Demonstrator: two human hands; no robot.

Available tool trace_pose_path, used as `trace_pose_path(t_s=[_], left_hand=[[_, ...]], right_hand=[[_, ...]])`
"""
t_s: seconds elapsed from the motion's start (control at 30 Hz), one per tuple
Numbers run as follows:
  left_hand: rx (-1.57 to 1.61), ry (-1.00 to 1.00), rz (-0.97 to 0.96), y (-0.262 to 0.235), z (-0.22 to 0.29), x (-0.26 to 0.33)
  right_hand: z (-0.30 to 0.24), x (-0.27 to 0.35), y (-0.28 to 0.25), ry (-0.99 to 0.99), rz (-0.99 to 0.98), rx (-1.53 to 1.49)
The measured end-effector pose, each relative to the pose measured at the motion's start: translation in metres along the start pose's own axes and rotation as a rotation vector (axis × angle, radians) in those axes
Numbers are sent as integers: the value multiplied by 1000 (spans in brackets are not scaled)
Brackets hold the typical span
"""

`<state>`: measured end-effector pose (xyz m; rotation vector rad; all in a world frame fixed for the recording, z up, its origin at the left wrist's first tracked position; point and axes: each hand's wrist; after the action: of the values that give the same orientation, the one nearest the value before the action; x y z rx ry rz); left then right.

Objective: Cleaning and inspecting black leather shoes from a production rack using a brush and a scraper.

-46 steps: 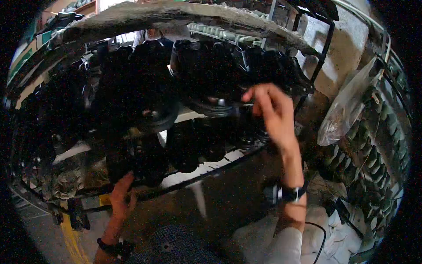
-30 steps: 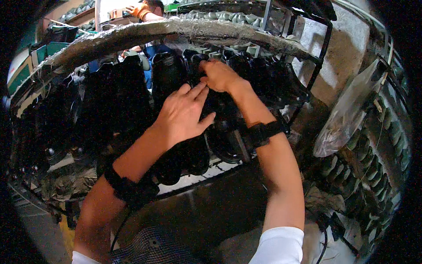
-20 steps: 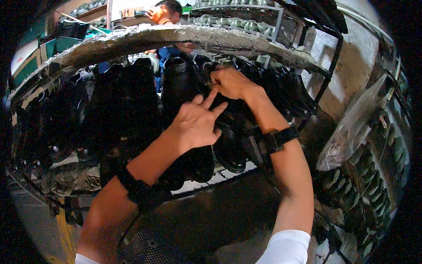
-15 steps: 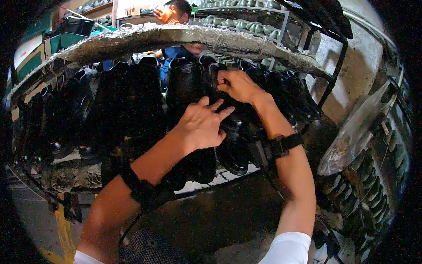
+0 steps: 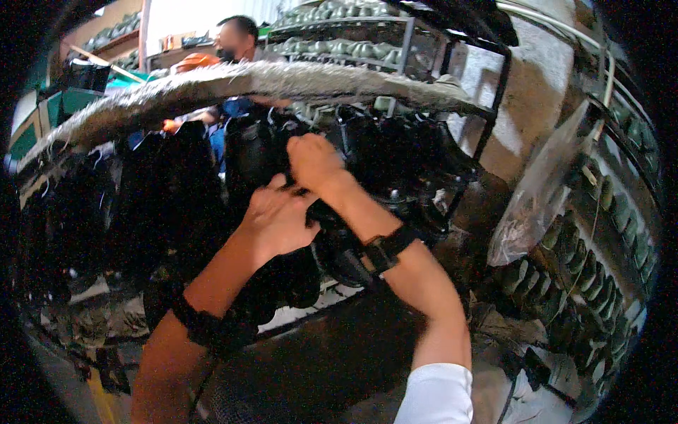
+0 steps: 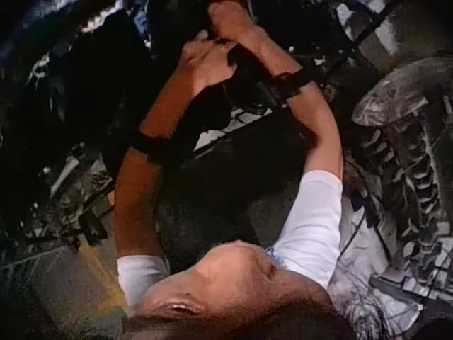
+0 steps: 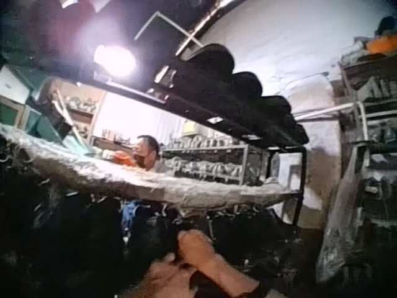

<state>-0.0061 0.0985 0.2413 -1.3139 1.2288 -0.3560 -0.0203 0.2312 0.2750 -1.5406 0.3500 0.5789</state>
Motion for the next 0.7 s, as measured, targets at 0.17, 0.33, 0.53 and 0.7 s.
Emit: trace_pose_path(t_s=[0.17, 0.33, 0.53, 0.7], left_hand=[[17, 1, 88, 6, 3, 0], [-24, -6, 105, 7, 1, 1], [-18, 16, 131, 8, -1, 0], [-34, 30, 225, 19, -2, 1]], right_hand=[[23, -5, 0, 78, -20, -232], [22, 8, -1, 81, -137, -719], [31, 26, 4, 167, -56, -1139], [29, 8, 10, 41, -8, -971]])
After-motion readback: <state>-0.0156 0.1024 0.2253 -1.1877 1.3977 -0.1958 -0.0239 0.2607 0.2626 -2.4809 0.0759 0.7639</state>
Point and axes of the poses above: each hand's wrist, its own x-axis away from the middle knuckle, its own y-axis out of the palm, z = x × y, and after that the axes turned 13 degrees about -x, right-handed
